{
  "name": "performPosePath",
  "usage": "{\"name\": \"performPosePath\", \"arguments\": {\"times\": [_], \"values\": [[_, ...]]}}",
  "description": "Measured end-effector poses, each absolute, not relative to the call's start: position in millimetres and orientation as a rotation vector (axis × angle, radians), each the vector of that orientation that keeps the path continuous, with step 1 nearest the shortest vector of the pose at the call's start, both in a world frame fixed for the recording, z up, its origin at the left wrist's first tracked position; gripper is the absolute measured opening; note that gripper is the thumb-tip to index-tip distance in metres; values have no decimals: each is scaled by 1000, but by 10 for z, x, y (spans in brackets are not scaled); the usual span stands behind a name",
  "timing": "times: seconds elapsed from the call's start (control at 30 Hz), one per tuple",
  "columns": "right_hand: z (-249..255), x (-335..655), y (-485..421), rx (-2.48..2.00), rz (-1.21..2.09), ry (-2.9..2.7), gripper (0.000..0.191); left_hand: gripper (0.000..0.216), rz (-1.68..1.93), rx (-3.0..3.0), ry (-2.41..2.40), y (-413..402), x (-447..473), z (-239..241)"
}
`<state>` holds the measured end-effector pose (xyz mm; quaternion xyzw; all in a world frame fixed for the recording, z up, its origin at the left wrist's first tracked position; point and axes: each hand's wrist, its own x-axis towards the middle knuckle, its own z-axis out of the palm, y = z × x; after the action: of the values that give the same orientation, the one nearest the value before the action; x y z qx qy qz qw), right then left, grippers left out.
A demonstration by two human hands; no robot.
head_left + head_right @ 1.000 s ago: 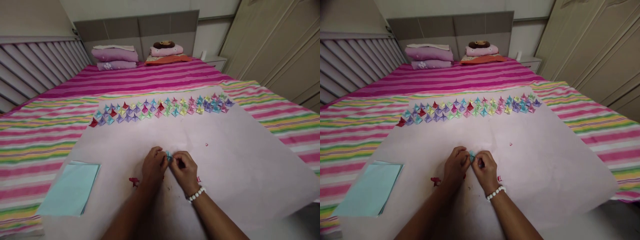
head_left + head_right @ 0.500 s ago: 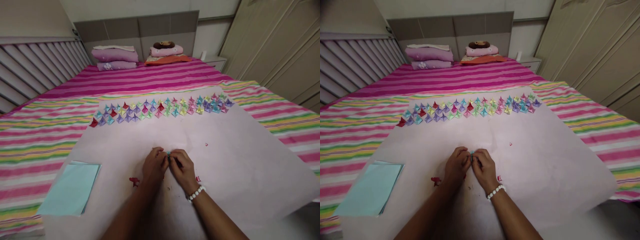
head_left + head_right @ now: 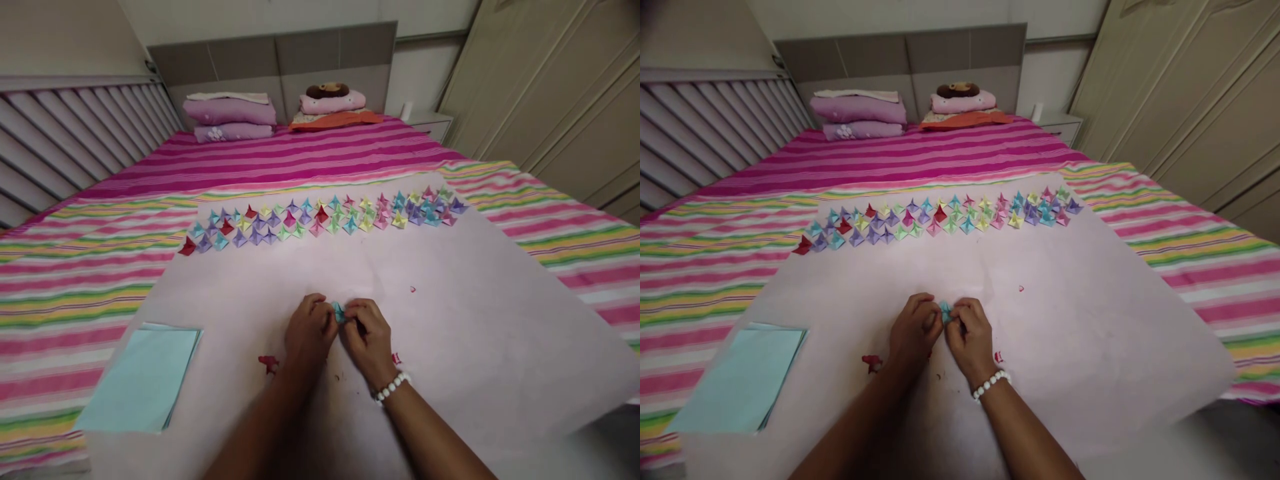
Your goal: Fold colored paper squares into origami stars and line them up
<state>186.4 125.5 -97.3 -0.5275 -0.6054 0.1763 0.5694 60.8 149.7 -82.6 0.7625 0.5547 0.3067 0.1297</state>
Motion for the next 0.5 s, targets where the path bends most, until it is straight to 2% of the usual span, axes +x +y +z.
{"name": "performPosePath", "arguments": {"times": [0.17, 0.5], "values": [[-959, 1852, 1264, -1290, 391, -1408, 9, 7, 926, 2210, 1606, 1499, 616, -824], [-971, 1835, 1285, -1288, 378, -1404, 11, 4, 895, 2029, 1698, 1464, 671, -740]]}}
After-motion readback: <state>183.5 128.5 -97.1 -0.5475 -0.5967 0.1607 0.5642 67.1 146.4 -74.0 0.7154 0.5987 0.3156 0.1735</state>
